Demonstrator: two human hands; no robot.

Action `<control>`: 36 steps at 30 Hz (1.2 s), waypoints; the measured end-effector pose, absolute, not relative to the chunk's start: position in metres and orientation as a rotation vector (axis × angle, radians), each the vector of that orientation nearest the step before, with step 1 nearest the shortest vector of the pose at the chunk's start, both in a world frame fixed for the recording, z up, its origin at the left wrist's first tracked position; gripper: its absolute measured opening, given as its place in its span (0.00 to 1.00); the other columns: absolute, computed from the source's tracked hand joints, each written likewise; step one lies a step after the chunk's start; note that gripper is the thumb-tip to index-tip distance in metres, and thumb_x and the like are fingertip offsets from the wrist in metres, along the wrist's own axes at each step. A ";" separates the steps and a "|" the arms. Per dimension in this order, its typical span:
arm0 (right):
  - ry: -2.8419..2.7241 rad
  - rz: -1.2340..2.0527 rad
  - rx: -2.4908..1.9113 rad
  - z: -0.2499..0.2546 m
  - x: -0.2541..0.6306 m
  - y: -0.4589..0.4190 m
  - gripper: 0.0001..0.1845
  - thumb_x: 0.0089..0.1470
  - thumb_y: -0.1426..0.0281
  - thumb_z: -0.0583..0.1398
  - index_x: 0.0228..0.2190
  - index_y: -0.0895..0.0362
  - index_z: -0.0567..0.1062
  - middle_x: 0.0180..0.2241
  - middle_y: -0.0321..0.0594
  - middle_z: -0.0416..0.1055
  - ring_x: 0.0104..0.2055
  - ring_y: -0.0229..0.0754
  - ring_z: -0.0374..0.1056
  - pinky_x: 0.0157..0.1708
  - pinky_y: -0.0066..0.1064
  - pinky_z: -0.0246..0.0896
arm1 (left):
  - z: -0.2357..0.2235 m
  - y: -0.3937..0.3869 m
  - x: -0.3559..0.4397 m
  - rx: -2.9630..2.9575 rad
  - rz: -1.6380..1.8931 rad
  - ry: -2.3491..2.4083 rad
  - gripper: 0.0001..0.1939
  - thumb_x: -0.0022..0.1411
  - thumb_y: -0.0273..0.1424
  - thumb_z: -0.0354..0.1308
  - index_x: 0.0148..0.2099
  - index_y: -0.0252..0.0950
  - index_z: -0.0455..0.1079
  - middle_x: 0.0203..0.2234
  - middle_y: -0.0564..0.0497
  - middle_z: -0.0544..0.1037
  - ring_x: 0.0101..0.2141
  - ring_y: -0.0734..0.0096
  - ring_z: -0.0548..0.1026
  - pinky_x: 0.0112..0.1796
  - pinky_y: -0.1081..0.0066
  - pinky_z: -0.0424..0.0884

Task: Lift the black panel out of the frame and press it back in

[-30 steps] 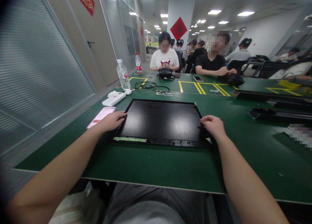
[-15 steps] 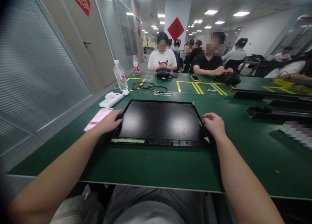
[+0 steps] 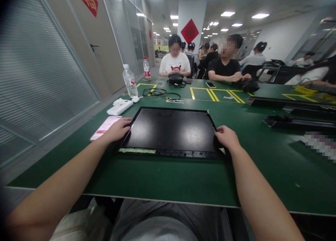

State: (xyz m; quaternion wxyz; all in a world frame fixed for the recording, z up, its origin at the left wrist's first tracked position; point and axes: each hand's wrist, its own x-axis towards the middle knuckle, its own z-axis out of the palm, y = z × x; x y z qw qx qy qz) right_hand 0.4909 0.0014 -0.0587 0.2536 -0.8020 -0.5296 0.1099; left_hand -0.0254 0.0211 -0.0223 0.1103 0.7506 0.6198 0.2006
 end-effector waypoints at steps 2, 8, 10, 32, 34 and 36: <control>-1.443 0.301 -2.184 -0.059 0.491 0.001 0.14 0.48 0.67 0.64 0.39 0.55 0.81 0.36 0.45 0.80 0.36 0.48 0.75 0.35 0.36 0.68 | -0.019 0.019 -0.024 2.075 0.710 1.829 0.22 0.59 0.30 0.54 0.51 0.38 0.83 0.59 0.45 0.80 0.61 0.48 0.74 0.64 0.56 0.65; -1.442 0.276 -2.183 -0.062 0.492 0.000 0.15 0.47 0.67 0.64 0.39 0.54 0.80 0.34 0.44 0.79 0.33 0.47 0.74 0.30 0.33 0.67 | -0.006 0.008 -0.009 1.003 1.102 1.621 0.24 0.62 0.28 0.61 0.60 0.39 0.78 0.34 0.47 0.87 0.31 0.59 0.84 0.34 0.63 0.81; -1.447 0.264 -2.189 -0.062 0.493 0.001 0.15 0.47 0.67 0.64 0.39 0.54 0.80 0.34 0.43 0.79 0.32 0.46 0.74 0.29 0.33 0.66 | -0.003 0.007 -0.005 0.869 1.129 1.539 0.25 0.62 0.25 0.62 0.61 0.39 0.77 0.31 0.49 0.86 0.25 0.64 0.82 0.28 0.68 0.79; -1.486 0.281 -2.252 -0.057 0.489 0.000 0.18 0.49 0.65 0.63 0.43 0.54 0.80 0.39 0.47 0.80 0.38 0.50 0.75 0.32 0.36 0.65 | -0.014 0.010 -0.001 0.948 1.062 1.462 0.17 0.50 0.23 0.67 0.45 0.32 0.83 0.23 0.47 0.84 0.23 0.61 0.81 0.25 0.67 0.78; -1.482 0.296 -2.262 -0.056 0.488 -0.001 0.19 0.50 0.65 0.62 0.44 0.55 0.79 0.40 0.47 0.80 0.38 0.50 0.75 0.32 0.36 0.65 | -0.016 0.012 -0.003 0.989 1.077 1.503 0.15 0.50 0.25 0.67 0.43 0.33 0.84 0.23 0.47 0.84 0.26 0.58 0.83 0.28 0.65 0.78; -1.472 0.314 -2.267 -0.055 0.487 -0.001 0.19 0.50 0.65 0.62 0.45 0.55 0.79 0.40 0.47 0.79 0.37 0.50 0.74 0.32 0.36 0.65 | -0.018 0.012 -0.005 1.042 1.097 1.551 0.12 0.52 0.31 0.67 0.40 0.34 0.84 0.25 0.47 0.85 0.30 0.55 0.84 0.30 0.64 0.78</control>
